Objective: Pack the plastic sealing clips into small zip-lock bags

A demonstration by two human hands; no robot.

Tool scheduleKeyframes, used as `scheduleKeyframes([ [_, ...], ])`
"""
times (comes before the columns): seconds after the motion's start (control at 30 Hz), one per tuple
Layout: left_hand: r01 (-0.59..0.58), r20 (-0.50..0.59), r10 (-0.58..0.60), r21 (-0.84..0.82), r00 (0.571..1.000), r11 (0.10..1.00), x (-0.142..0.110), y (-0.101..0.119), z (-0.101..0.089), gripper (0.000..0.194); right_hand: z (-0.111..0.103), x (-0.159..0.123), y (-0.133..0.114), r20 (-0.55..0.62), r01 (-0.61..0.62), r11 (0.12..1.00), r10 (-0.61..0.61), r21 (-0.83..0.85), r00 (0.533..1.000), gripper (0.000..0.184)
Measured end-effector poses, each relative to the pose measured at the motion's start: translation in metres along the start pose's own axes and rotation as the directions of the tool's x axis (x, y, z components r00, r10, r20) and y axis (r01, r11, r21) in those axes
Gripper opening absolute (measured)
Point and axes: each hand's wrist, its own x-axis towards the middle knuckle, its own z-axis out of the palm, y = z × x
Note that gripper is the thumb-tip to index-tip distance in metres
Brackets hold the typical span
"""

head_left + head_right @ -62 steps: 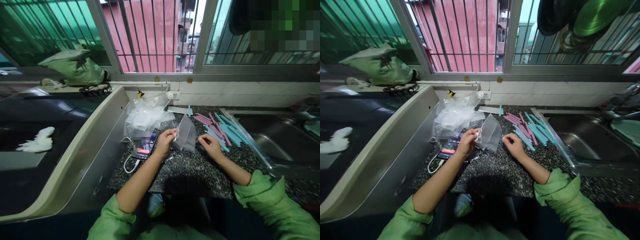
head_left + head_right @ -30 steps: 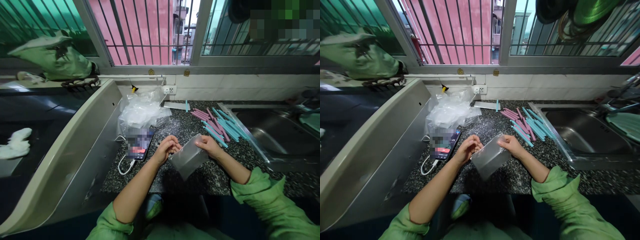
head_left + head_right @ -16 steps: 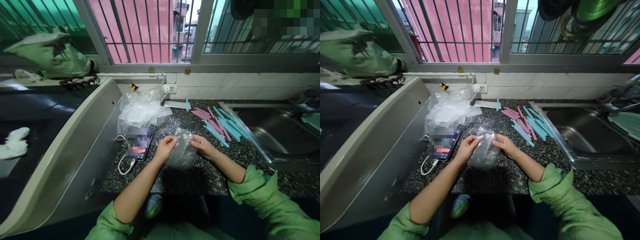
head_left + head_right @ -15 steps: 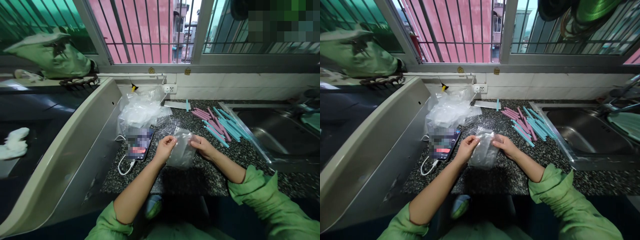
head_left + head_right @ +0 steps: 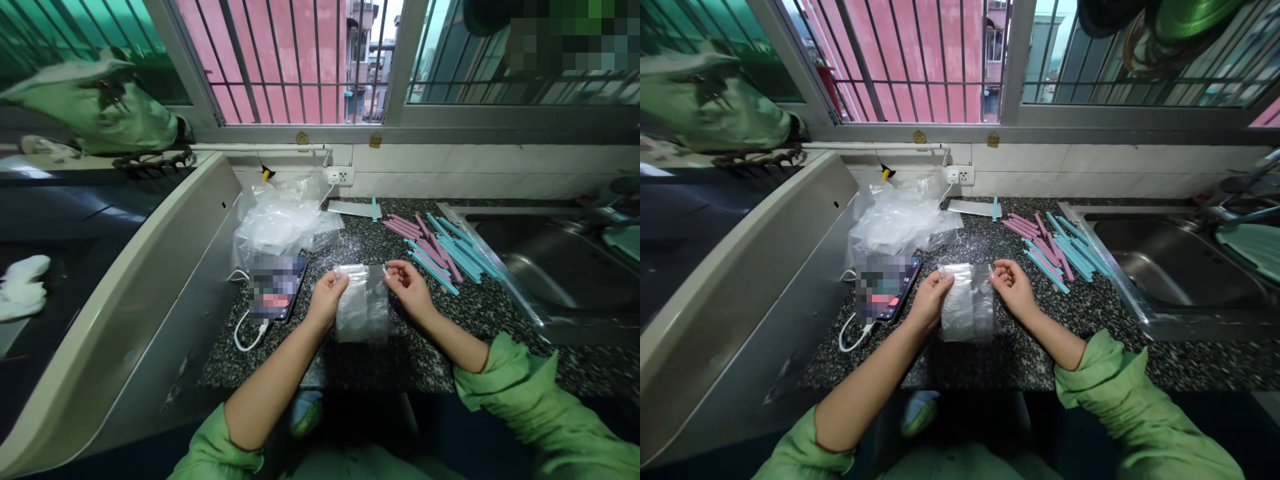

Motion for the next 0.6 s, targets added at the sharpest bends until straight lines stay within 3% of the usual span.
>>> scheduleKeyframes([
  [0.07,0.010,-0.015,-0.010,-0.039,1.000,0.999,0.000,0.000,0.000,0.034,0.000,-0.002,-0.002,-0.061,0.091,0.992,-0.097,-0.085,0.993,0.025],
  [0.2,0.005,-0.008,-0.005,-0.028,1.000,1.000,0.000,-0.001,0.000,0.033,0.005,-0.009,-0.004,0.124,0.220,0.941,-0.194,-0.257,0.973,0.016],
  [0.3,-0.008,0.002,0.008,-0.013,1.000,1.000,0.000,-0.002,0.000,0.034,0.008,-0.012,-0.003,0.214,0.224,0.937,-0.169,-0.269,0.962,0.020],
  [0.4,-0.023,-0.010,0.023,-0.013,1.000,1.000,0.000,-0.002,-0.001,0.036,0.006,-0.012,-0.003,0.069,0.161,0.963,-0.149,-0.215,0.986,0.026],
  [0.5,-0.049,-0.024,0.049,-0.035,0.999,0.998,0.001,-0.002,-0.001,0.037,0.002,-0.013,-0.004,-0.088,0.166,0.964,-0.187,-0.207,0.978,0.027],
  [0.6,-0.072,-0.028,0.070,-0.055,0.997,0.996,0.000,-0.003,0.001,0.036,0.006,-0.015,-0.005,0.066,0.188,0.942,-0.177,-0.277,0.982,0.020],
])
